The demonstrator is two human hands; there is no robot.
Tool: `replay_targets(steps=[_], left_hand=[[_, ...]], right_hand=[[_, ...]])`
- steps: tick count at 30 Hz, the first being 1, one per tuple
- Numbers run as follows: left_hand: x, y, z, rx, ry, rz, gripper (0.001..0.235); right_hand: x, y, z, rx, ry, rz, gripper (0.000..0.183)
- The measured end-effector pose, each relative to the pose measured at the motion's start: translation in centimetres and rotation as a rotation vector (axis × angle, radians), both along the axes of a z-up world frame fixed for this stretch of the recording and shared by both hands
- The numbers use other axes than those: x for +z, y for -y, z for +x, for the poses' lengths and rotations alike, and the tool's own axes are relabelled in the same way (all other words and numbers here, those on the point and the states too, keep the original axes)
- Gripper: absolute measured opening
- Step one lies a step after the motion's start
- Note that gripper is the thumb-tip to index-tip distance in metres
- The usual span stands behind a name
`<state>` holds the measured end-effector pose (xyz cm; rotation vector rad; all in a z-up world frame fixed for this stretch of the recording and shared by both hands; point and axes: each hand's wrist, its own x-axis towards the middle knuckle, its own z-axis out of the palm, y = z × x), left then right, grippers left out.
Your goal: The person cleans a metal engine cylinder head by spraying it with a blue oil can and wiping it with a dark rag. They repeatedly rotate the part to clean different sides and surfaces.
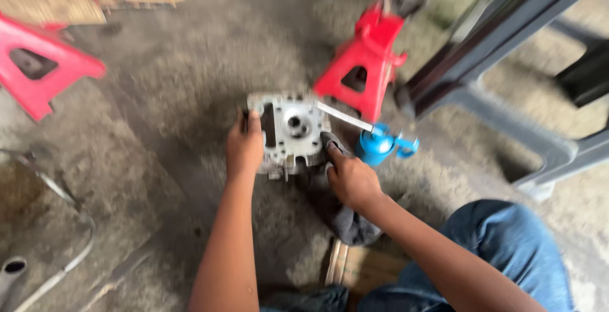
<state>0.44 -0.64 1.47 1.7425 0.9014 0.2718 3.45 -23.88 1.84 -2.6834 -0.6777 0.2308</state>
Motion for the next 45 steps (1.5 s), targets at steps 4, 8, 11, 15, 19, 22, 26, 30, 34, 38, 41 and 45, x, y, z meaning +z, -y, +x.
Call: replay_targets(steps=[4, 8, 11, 15, 19, 22, 26, 30, 34, 38, 41, 45], left_hand=[[0.4, 0.9, -0.4, 0.081, 0.017, -0.052, 0.071], [0.1, 0.1, -0.2, 0.043, -0.049, -0.039, 0.066], [-1.8, 0.4, 0.4, 0.046, 0.053, 0.024, 0.07], [-1.7, 0.3, 0.3, 0.029, 0.031, -0.033, 0.072], [-1.5, 0.4, 0.6, 0.022, 0.086, -0.055, 0.072], [-1.6, 0.1, 0.2, -0.03, 0.078, -0.13, 0.072], [-1.8, -0.7, 0.3, -0.046, 0.041, -0.29, 0.074], [-2.1, -1.0, 0.1, -0.083, 0.108, -0.399, 0.077], [-1.2, -1.5, -0.4, -0.062, -0.094, -0.491, 0.078], [-1.4, -1.3, -0.6, -0.049, 0.098, -0.588, 0.083], [-1.8, -1.1, -0.2, 0.009, 0.105, -0.509, 0.082], [-2.9, 0.6, 1.0, 0.136, 0.302, -0.398, 0.077]], right_hand=[[-0.2, 0.4, -0.5, 0.015, 0.003, -0.054, 0.056], [-1.4, 1.6, -2.8, -0.007, -0.045, -0.196, 0.063], [-2.4, 1.1, 1.4, 0.046, 0.017, 0.022, 0.059], [-2.0, 0.7, -0.4, -0.051, -0.022, 0.033, 0.052], [1.0, 1.7, -1.9, -0.019, -0.074, -0.054, 0.058], [2.2, 0.5, 0.6, -0.017, -0.066, -0.068, 0.053], [1.7, 0.5, 1.2, -0.034, -0.119, -0.026, 0.058], [0.2, 1.2, 1.8, -0.032, -0.123, 0.034, 0.058], [-1.1, 2.1, 2.5, 0.015, -0.099, 0.085, 0.057], [-1.1, 2.9, 3.7, 0.031, -0.172, 0.091, 0.055], [-0.5, 3.0, 3.4, 0.106, -0.134, 0.235, 0.052], [1.0, 3.0, -1.0, 0.05, -0.087, -0.068, 0.054]])
